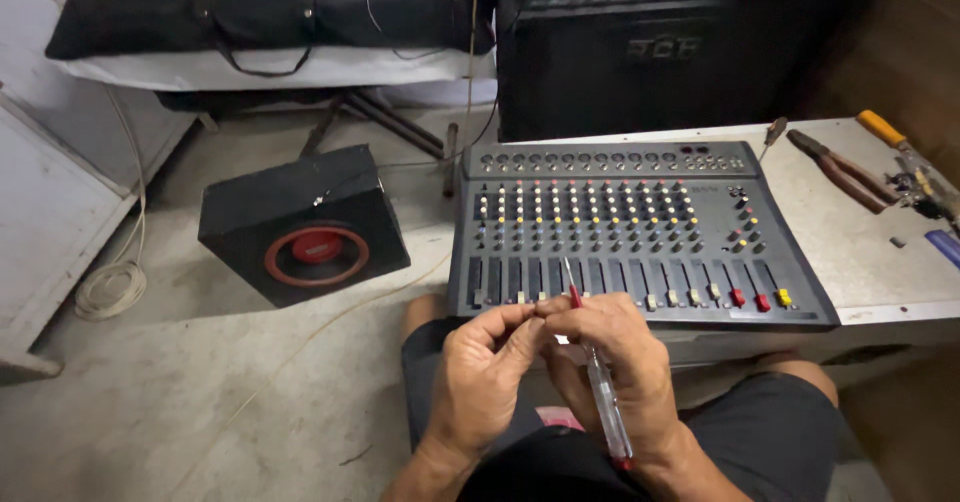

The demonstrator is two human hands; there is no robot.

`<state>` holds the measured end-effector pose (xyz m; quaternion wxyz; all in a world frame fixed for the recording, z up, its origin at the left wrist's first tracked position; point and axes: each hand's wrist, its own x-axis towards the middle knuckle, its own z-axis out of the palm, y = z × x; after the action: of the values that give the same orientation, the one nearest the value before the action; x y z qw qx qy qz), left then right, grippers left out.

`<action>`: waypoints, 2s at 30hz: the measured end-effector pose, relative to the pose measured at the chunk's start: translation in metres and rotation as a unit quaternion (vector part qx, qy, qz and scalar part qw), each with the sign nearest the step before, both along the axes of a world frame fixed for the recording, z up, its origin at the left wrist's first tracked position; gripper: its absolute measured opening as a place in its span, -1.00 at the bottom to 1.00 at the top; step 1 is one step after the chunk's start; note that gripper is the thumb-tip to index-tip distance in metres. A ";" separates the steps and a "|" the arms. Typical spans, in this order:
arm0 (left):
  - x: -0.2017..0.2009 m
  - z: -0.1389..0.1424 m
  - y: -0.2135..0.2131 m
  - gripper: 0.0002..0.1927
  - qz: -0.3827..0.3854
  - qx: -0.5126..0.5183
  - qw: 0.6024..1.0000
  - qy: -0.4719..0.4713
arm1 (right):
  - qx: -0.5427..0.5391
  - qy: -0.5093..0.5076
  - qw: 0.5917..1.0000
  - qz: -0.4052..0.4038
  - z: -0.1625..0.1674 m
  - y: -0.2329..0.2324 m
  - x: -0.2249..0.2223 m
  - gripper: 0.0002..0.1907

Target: The person sits at a workbench in front of an audio mixing console and uses a screwdriver to work on it. They handle small knobs and fader caps, fitting them onto the mixer's controls and tightening or adjusting parts by hand.

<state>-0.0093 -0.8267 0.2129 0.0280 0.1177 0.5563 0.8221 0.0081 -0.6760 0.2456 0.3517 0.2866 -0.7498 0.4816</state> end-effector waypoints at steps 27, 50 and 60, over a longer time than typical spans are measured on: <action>0.008 0.012 0.001 -0.68 -0.020 -0.009 1.000 0.000 | 0.028 -0.040 0.998 -0.029 0.003 -0.002 0.005 -0.55; 0.002 -0.005 0.006 -0.76 -0.034 0.099 0.993 -0.047 | 0.018 -0.026 0.999 -0.032 0.002 0.001 0.003 -0.57; -0.003 -0.006 0.001 -0.86 -0.091 0.265 0.944 -0.177 | -0.054 -0.050 0.997 -0.017 -0.005 -0.001 -0.002 -0.61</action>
<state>-0.0124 -0.8260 0.2067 0.1685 0.0234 0.2917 0.9413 0.0063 -0.6767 0.2406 0.3367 0.2299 -0.7444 0.5288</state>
